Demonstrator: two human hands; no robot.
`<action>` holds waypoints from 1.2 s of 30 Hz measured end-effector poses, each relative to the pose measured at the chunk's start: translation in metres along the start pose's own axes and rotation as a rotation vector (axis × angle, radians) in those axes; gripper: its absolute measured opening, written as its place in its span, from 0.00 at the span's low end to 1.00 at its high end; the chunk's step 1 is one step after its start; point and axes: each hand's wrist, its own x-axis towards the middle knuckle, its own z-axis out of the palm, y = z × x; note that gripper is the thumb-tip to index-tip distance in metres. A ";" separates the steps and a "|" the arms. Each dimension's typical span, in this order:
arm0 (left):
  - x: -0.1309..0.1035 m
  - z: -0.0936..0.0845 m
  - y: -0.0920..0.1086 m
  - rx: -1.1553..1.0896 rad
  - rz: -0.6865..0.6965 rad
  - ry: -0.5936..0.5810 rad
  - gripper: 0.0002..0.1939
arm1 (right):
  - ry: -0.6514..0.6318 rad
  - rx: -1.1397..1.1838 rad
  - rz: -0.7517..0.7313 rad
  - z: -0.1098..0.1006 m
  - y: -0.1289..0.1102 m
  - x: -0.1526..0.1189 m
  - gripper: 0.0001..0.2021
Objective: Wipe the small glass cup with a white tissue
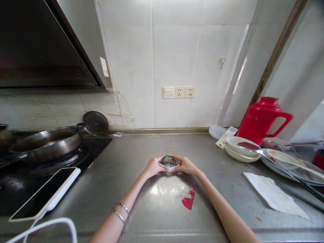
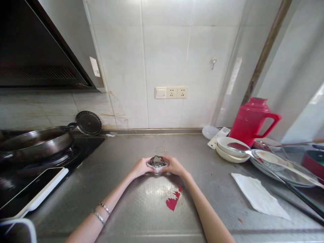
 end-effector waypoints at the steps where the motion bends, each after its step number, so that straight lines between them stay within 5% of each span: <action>1: 0.000 0.000 0.000 0.003 -0.005 0.000 0.29 | 0.002 0.009 0.000 0.000 0.001 0.000 0.34; 32: -0.005 0.004 0.004 0.158 0.046 0.011 0.32 | 0.011 -0.082 0.046 -0.002 0.013 0.000 0.38; 36: -0.006 0.005 0.004 0.294 -0.016 0.030 0.44 | 0.056 -0.289 0.126 -0.017 0.008 -0.005 0.30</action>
